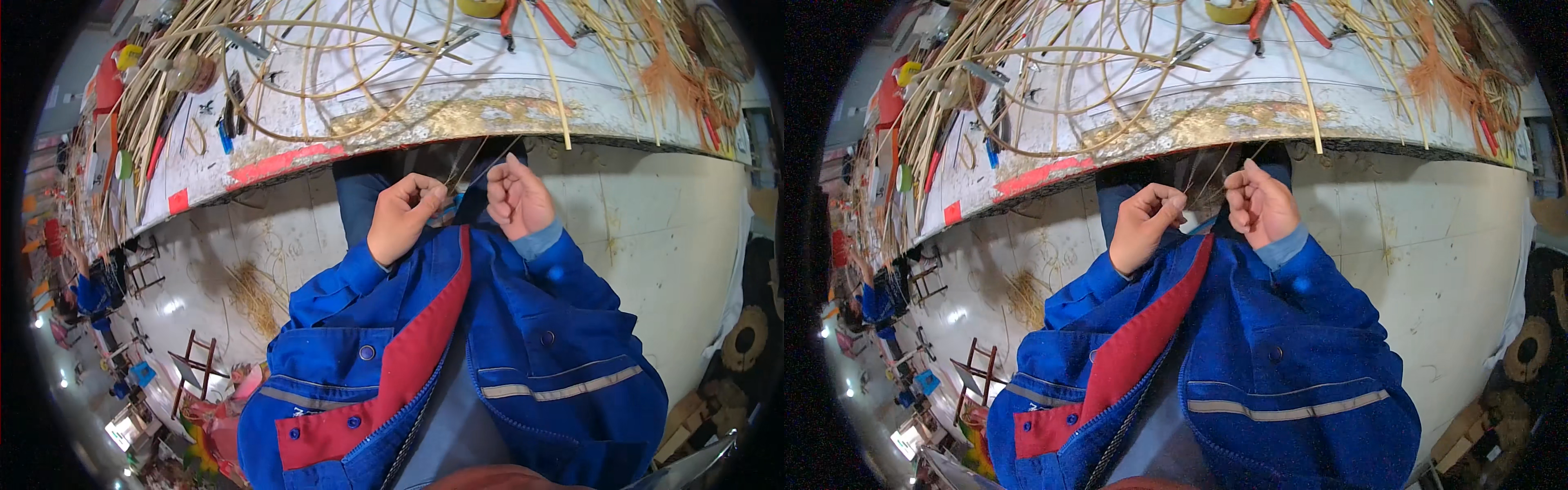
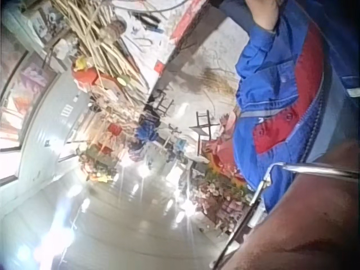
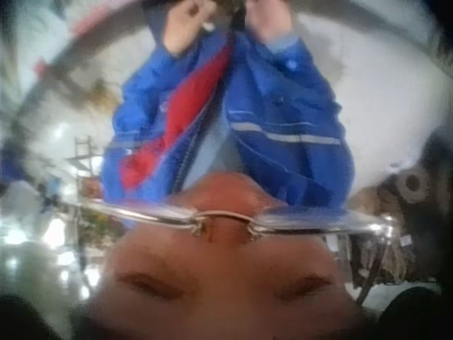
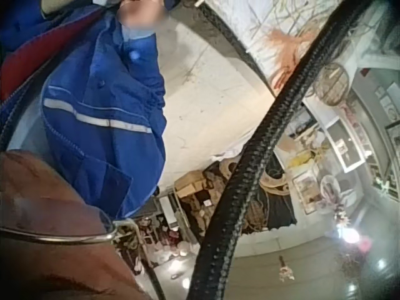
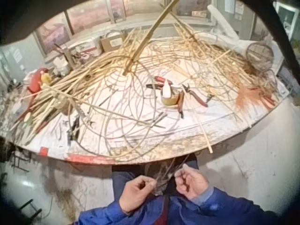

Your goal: Manually weaving thin strips of material, possibly wicker or bamboo, to create a structure.

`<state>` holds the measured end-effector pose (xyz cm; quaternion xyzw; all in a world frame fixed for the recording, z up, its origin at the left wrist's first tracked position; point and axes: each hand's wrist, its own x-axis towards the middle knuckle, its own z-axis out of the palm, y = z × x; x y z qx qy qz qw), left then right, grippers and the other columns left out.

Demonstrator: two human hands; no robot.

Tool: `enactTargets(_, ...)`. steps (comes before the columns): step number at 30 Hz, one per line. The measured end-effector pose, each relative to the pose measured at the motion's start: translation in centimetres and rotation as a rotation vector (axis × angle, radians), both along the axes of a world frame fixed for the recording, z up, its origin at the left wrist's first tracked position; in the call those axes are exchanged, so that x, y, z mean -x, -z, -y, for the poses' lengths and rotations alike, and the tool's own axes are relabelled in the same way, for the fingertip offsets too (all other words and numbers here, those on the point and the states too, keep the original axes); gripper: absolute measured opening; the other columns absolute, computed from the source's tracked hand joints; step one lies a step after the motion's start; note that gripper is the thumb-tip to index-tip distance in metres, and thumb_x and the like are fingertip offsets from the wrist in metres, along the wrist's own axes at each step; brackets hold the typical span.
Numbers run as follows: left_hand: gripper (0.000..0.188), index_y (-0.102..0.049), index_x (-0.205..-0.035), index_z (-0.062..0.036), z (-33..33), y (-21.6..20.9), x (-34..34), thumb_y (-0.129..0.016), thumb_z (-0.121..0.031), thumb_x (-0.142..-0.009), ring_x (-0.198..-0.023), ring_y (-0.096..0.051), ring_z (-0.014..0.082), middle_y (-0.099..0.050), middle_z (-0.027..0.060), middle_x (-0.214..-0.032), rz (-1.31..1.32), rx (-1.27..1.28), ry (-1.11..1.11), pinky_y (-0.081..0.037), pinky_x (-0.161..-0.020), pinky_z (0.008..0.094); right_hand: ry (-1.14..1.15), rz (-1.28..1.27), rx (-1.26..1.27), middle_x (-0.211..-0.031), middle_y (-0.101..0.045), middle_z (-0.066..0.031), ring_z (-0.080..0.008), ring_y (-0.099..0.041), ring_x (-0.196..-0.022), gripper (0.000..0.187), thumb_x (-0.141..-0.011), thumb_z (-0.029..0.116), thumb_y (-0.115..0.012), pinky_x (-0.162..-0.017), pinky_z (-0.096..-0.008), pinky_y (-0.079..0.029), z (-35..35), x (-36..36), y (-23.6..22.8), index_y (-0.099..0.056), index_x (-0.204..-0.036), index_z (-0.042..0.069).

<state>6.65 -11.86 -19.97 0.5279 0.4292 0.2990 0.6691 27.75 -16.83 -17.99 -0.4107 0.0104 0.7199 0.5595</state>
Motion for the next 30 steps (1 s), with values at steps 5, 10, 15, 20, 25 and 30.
enactTargets(5,0.02,-0.064,-0.099,-0.0013,-0.3,0.1,0.5,-0.064,-0.021,-0.095,-0.072,-0.059,0.0077,-0.065,0.0009,-0.085,0.094,0.134,0.018,-0.049,-0.067,0.0231,-0.1,0.277,-0.002,-0.069,-0.055,-0.0015,-0.0076,-0.047,-0.05,0.022,-0.097,0.023,-0.057,-0.043,-0.0219,-0.035,0.1,1.0,1.1,-0.062,-0.093,0.003)
enactTargets(10,0.019,-0.064,-0.099,-0.0016,0.1,0.0,0.6,-0.064,-0.02,-0.095,-0.073,-0.058,0.0067,-0.065,0.001,-0.084,0.11,0.139,0.018,-0.049,-0.067,0.0228,-0.199,0.748,-0.263,-0.072,-0.06,-0.0004,-0.0047,-0.051,-0.055,0.016,-0.094,0.018,-0.064,-0.046,-0.0196,-0.038,-0.4,3.7,1.4,-0.064,-0.096,0.002)
enactTargets(15,0.017,-0.064,-0.099,-0.0019,0.3,-0.3,0.4,-0.065,-0.019,-0.095,-0.072,-0.057,0.0063,-0.064,0.0011,-0.083,0.15,0.158,0.024,-0.048,-0.065,0.0218,-0.209,0.814,-0.36,-0.075,-0.063,0.0001,-0.0036,-0.054,-0.061,0.013,-0.092,0.014,-0.068,-0.051,-0.0197,-0.042,-1.2,4.3,1.2,-0.064,-0.094,0.002)
enactTargets(20,0.016,-0.064,-0.099,-0.0019,0.3,-0.5,0.6,-0.066,-0.018,-0.094,-0.071,-0.057,0.0062,-0.064,0.0012,-0.082,0.107,0.174,0.043,-0.047,-0.063,0.021,-0.175,0.742,-0.278,-0.081,-0.065,-0.0023,-0.0055,-0.058,-0.065,0.014,-0.093,0.015,-0.067,-0.053,-0.021,-0.044,-1.6,3.1,1.3,-0.064,-0.094,0.001)
enactTargets(25,0.014,-0.063,-0.097,0.0001,0.7,-0.4,0.9,-0.064,-0.013,-0.095,-0.07,-0.059,0.0061,-0.064,0.0018,-0.077,0.102,0.156,0.042,-0.047,-0.063,0.0218,-0.04,0.553,-0.262,-0.096,-0.069,-0.0085,-0.0083,-0.061,-0.066,0.013,-0.094,0.015,-0.064,-0.051,-0.0194,-0.043,-2.2,2.4,2.1,-0.061,-0.098,0.003)
enactTargets(30,0.014,-0.063,-0.098,-0.0001,0.9,-0.2,1.2,-0.064,-0.014,-0.095,-0.069,-0.058,0.006,-0.064,0.0017,-0.078,0.111,0.13,0.043,-0.047,-0.064,0.0214,0.024,0.277,-0.175,-0.102,-0.069,-0.0119,-0.011,-0.064,-0.069,0.013,-0.093,0.014,-0.064,-0.053,-0.0209,-0.045,-2.4,1.9,2.5,-0.06,-0.098,0.003)
